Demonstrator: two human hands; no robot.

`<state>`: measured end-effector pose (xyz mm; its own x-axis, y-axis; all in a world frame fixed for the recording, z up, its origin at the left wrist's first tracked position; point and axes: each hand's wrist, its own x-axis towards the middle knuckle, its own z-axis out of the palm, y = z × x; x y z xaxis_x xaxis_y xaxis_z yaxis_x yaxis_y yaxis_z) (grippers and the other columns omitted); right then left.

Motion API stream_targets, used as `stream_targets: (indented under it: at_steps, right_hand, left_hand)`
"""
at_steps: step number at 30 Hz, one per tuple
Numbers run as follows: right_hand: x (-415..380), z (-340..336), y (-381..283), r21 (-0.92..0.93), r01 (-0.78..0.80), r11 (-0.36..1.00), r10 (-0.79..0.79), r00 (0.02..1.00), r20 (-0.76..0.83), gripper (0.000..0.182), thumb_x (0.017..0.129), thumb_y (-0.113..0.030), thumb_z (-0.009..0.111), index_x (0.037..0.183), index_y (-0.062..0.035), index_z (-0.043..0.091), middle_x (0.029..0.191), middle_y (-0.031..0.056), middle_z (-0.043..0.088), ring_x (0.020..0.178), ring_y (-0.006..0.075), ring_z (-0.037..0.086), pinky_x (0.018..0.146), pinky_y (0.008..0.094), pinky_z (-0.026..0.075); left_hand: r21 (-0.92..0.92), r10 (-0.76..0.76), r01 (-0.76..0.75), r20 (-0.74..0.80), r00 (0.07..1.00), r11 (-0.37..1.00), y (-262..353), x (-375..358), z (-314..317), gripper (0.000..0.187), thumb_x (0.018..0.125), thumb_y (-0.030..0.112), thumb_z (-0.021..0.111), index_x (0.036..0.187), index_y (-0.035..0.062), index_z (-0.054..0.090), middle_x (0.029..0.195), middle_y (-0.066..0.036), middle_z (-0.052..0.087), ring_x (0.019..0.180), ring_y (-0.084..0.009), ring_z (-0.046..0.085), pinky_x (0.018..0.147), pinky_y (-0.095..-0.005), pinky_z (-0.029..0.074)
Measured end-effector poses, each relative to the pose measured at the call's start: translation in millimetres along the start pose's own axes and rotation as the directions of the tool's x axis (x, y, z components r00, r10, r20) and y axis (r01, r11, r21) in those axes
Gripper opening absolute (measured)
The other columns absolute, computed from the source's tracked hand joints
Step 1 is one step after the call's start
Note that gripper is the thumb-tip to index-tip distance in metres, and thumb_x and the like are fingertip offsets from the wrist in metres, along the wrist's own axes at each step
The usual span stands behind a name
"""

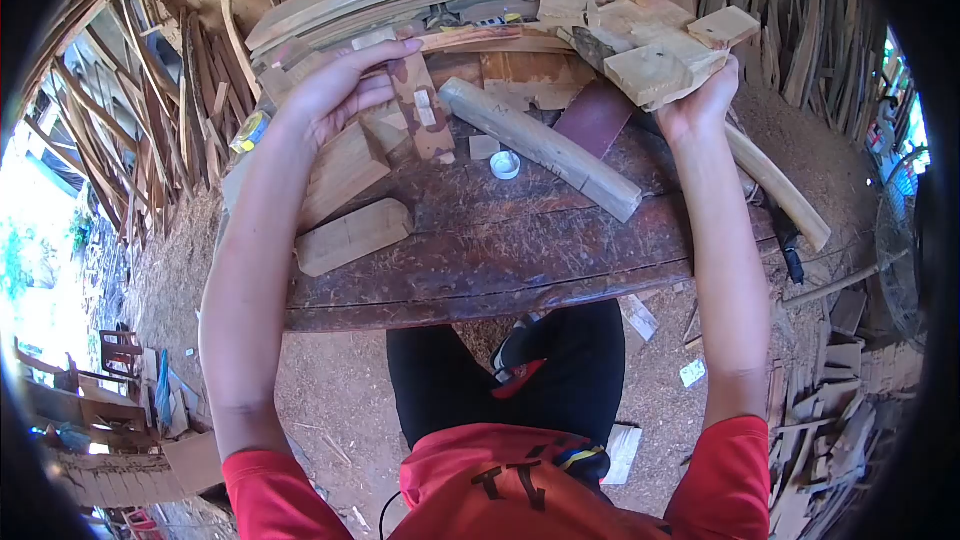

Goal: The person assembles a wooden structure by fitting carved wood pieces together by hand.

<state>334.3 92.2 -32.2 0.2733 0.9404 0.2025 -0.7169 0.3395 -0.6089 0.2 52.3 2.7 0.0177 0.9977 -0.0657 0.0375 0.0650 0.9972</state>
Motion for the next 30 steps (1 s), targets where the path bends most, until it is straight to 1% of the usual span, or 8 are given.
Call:
stream_targets:
  at_steps: [6, 9, 12, 15, 21, 24, 27, 30]
  right_hand:
    - [-4, 1, -1, -0.004, -0.016, 1.000, 0.016, 1.000, 0.007, 0.057, 0.101, -0.040, 0.025, 0.140, -0.0032, 0.044, 0.140, 0.0198, 0.051, 0.127, 0.0360, 0.052, 0.108, 0.0519, 0.043]
    - [-4, 3, -1, 0.006, -0.016, 1.000, 0.016, 1.000, 0.010, 0.057, 0.101, -0.039, 0.026, 0.140, -0.0029, 0.044, 0.140, 0.0197, 0.051, 0.128, 0.0360, 0.052, 0.108, 0.0519, 0.043]
    - [-3, 0, 0, 0.001, -0.001, 1.000, 0.001, 1.000, 0.012, 0.057, 0.101, -0.039, 0.026, 0.140, -0.0028, 0.044, 0.140, 0.0199, 0.051, 0.129, 0.0361, 0.052, 0.109, 0.0520, 0.043]
    - [-2, -1, 0, 0.013, -0.006, 1.000, 0.006, 1.000, 0.014, 0.056, 0.101, -0.038, 0.026, 0.140, -0.0028, 0.044, 0.141, 0.0201, 0.051, 0.129, 0.0362, 0.051, 0.109, 0.0521, 0.042]
    - [-1, 0, 1, 0.013, -0.014, 1.000, 0.014, 1.000, 0.004, 0.055, 0.101, -0.038, 0.027, 0.139, -0.0028, 0.045, 0.140, 0.0203, 0.051, 0.129, 0.0365, 0.051, 0.109, 0.0523, 0.042]
    - [-2, -2, 2, -0.005, -0.022, 1.000, 0.022, 1.000, 0.001, 0.055, 0.101, -0.038, 0.027, 0.139, -0.0029, 0.045, 0.140, 0.0200, 0.051, 0.128, 0.0364, 0.052, 0.109, 0.0523, 0.042]
    - [-4, 1, 1, 0.002, -0.026, 1.000, 0.026, 1.000, -0.002, 0.054, 0.102, -0.039, 0.026, 0.138, -0.0032, 0.046, 0.139, 0.0197, 0.052, 0.128, 0.0361, 0.052, 0.108, 0.0523, 0.043]
    - [-2, 0, 2, 0.018, -0.028, 0.999, 0.028, 1.000, 0.003, 0.054, 0.102, -0.039, 0.026, 0.137, -0.0035, 0.047, 0.138, 0.0195, 0.052, 0.127, 0.0360, 0.052, 0.107, 0.0523, 0.043]
  left_hand:
    - [-0.124, 0.011, -0.012, -0.010, 1.000, 0.992, -12, 29, -31, 0.050, 0.085, 0.022, 0.080, 0.124, -0.0010, 0.061, 0.111, -0.012, 0.069, 0.096, -0.0175, 0.072, 0.080, -0.0235, 0.064]
    - [-0.010, -0.095, 0.094, -0.109, 0.990, 0.996, -12, 29, -39, 0.048, 0.086, 0.024, 0.080, 0.123, -0.0002, 0.062, 0.107, -0.012, 0.070, 0.090, -0.0166, 0.074, 0.077, -0.0238, 0.064]
    - [0.009, -0.147, 0.149, -0.104, 0.984, 0.989, -17, 35, -52, 0.043, 0.082, 0.029, 0.084, 0.104, -0.0018, 0.062, 0.089, -0.005, 0.065, 0.078, -0.0148, 0.073, 0.069, -0.0222, 0.065]
    - [0.021, -0.225, 0.226, -0.044, 0.973, 0.974, -16, 33, -59, 0.044, 0.083, 0.033, 0.082, 0.106, 0.0010, 0.064, 0.085, -0.003, 0.066, 0.075, -0.0132, 0.073, 0.071, -0.0231, 0.065]
    - [0.372, -0.252, 0.290, -0.148, 0.956, 0.882, -11, 31, -69, 0.063, 0.082, 0.056, 0.077, 0.120, 0.0068, 0.065, 0.096, -0.004, 0.067, 0.059, -0.0048, 0.063, 0.059, -0.0154, 0.059]
    - [0.588, -0.181, 0.228, -0.138, 0.974, 0.776, -12, 29, -67, 0.082, 0.081, 0.075, 0.064, 0.125, 0.0058, 0.063, 0.090, -0.002, 0.062, 0.053, -0.0022, 0.052, 0.049, -0.0140, 0.050]
    - [0.625, -0.045, 0.210, -0.270, 0.962, 0.752, -10, 14, -54, 0.091, 0.084, 0.085, 0.045, 0.121, 0.0042, 0.065, 0.085, -0.002, 0.060, 0.052, -0.0034, 0.048, 0.048, -0.0151, 0.045]
    - [0.625, -0.112, 0.220, -0.208, 0.972, 0.749, -9, 16, -59, 0.095, 0.088, 0.085, 0.033, 0.120, 0.0017, 0.064, 0.083, -0.003, 0.060, 0.053, -0.0055, 0.050, 0.049, -0.0182, 0.047]
